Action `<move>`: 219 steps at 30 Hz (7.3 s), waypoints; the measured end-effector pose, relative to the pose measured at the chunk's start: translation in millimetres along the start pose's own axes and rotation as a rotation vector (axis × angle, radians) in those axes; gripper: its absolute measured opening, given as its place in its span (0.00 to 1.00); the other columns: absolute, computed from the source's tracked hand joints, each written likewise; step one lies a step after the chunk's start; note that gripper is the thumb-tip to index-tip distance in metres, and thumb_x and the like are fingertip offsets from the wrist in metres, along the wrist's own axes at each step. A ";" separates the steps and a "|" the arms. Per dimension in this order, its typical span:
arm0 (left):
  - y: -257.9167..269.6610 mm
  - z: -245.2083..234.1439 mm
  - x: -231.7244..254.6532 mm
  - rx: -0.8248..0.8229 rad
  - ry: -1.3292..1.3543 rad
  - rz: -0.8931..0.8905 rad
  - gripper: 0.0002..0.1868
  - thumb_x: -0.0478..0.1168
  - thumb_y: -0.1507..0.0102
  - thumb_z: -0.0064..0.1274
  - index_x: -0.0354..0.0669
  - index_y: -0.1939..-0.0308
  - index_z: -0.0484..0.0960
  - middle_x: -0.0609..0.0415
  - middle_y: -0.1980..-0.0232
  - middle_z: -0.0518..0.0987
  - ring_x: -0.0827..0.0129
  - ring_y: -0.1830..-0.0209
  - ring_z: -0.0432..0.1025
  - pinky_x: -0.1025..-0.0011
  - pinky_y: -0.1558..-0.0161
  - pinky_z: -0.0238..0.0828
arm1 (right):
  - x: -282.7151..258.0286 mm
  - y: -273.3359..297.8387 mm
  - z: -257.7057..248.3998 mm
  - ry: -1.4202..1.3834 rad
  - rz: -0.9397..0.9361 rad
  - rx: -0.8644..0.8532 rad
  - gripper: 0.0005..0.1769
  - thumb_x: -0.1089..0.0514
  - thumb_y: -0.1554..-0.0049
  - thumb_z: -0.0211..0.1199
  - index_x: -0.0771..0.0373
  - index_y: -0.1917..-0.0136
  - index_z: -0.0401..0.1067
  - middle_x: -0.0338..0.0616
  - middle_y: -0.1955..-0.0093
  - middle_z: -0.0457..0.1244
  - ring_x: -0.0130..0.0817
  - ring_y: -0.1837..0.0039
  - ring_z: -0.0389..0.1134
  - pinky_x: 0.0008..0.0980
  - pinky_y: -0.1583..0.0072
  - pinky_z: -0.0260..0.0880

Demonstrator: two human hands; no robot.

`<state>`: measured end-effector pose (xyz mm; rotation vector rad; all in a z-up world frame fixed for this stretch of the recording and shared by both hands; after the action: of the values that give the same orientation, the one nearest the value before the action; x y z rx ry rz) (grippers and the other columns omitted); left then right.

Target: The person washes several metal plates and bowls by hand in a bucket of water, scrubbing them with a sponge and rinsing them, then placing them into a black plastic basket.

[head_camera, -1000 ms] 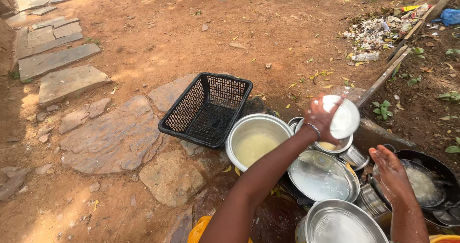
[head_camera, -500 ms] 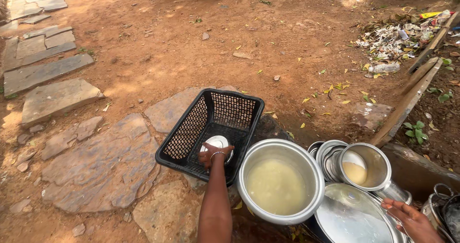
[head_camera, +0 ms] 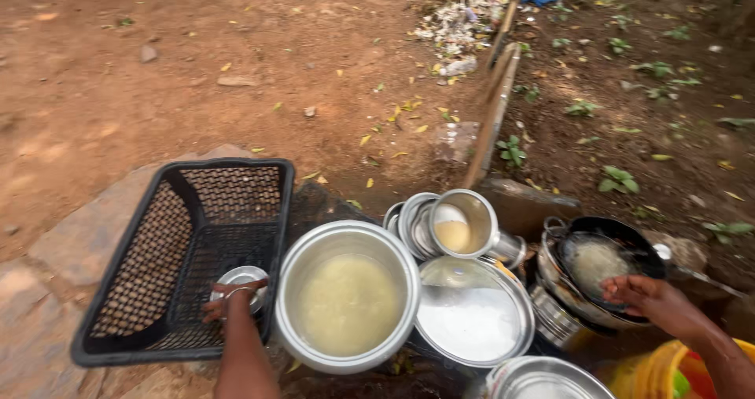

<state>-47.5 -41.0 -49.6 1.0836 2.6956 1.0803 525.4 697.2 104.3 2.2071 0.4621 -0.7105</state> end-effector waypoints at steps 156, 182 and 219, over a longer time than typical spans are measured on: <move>807.5 514.8 -46.9 -1.441 0.549 1.129 0.17 0.44 0.31 0.53 0.35 0.44 0.83 0.56 0.53 0.84 0.76 0.56 0.75 0.74 0.52 0.72 | 197.8 72.0 -64.5 -1.143 -0.052 1.003 0.47 0.21 0.34 0.36 0.65 0.38 0.71 0.53 0.41 0.65 0.43 0.41 0.63 0.48 0.36 0.61; 906.6 514.1 -25.3 -1.049 -0.195 1.810 0.22 0.51 0.36 0.61 0.39 0.47 0.84 0.46 0.54 0.84 0.62 0.57 0.79 0.60 0.51 0.76 | 96.4 198.6 -178.2 -0.464 -0.323 0.319 0.29 0.37 0.37 0.56 0.62 0.38 0.77 0.52 0.40 0.72 0.42 0.36 0.71 0.46 0.35 0.69; 67.3 -153.1 -8.3 0.358 0.186 0.457 0.38 0.48 0.50 0.73 0.46 0.40 0.72 0.41 0.41 0.78 0.47 0.41 0.76 0.54 0.44 0.77 | -58.0 10.7 218.9 0.029 -0.291 -0.102 0.39 0.43 0.44 0.65 0.61 0.24 0.65 0.59 0.21 0.55 0.58 0.18 0.51 0.61 0.23 0.51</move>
<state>-44.2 -102.3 106.2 1.8115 2.9436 0.7811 410.6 519.0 23.9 2.0782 0.8279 -0.7889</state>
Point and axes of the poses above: each hand's wrist, its own y-axis away from the middle knuckle, its own z-axis out of the palm, x = y × z, the point moved 8 cm from there along -y, towards the middle knuckle
